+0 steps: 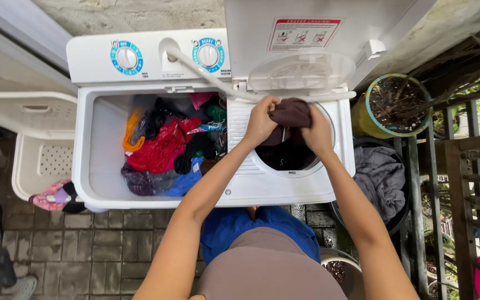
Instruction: Using a twin-tub washing machine to wash and spin-dry clothes, including moving garments between tubs.
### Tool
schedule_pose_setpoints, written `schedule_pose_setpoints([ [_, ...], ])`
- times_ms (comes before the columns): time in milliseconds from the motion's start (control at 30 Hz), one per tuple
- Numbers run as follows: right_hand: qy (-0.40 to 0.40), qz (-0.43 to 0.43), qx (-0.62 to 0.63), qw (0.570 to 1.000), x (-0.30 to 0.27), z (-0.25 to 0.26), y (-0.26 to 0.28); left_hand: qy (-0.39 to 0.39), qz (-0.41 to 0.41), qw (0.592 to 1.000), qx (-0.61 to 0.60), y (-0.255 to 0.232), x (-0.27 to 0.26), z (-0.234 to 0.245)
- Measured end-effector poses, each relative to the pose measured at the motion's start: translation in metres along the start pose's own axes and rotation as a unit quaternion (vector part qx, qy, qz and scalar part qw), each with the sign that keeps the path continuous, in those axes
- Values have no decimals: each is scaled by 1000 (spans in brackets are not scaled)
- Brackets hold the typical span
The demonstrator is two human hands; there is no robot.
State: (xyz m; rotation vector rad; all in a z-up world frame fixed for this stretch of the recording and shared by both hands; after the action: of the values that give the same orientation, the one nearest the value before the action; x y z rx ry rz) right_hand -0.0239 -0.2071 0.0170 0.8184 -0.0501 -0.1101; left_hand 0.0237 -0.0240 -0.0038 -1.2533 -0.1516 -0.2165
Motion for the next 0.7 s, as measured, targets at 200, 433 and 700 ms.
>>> schedule_pose_setpoints([
  [200, -208, 132, 37, 968, -6, 20, -34, 15, -134, 991, 5, -28, -27, 16],
  [433, 152, 189, -280, 929, -19, -58, -117, 357, -65, 818, 446, 45, -65, 1],
  [700, 193, 159, -96, 963, -32, -106, 26, 173, -14, 927, 332, 78, -93, 67],
])
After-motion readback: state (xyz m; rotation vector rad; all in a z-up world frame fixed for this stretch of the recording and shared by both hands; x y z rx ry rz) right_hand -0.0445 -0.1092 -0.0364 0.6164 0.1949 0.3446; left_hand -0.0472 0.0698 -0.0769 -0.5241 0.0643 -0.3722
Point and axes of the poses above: each hand's wrist, its own x-axis towards the middle knuckle, its own z-axis out of the back of the hand, y = z × x, the point moved 4 cm from there along x, towards the middle knuckle, and after that the axes turned 8 degrees about -y, right-handed, at the moved point
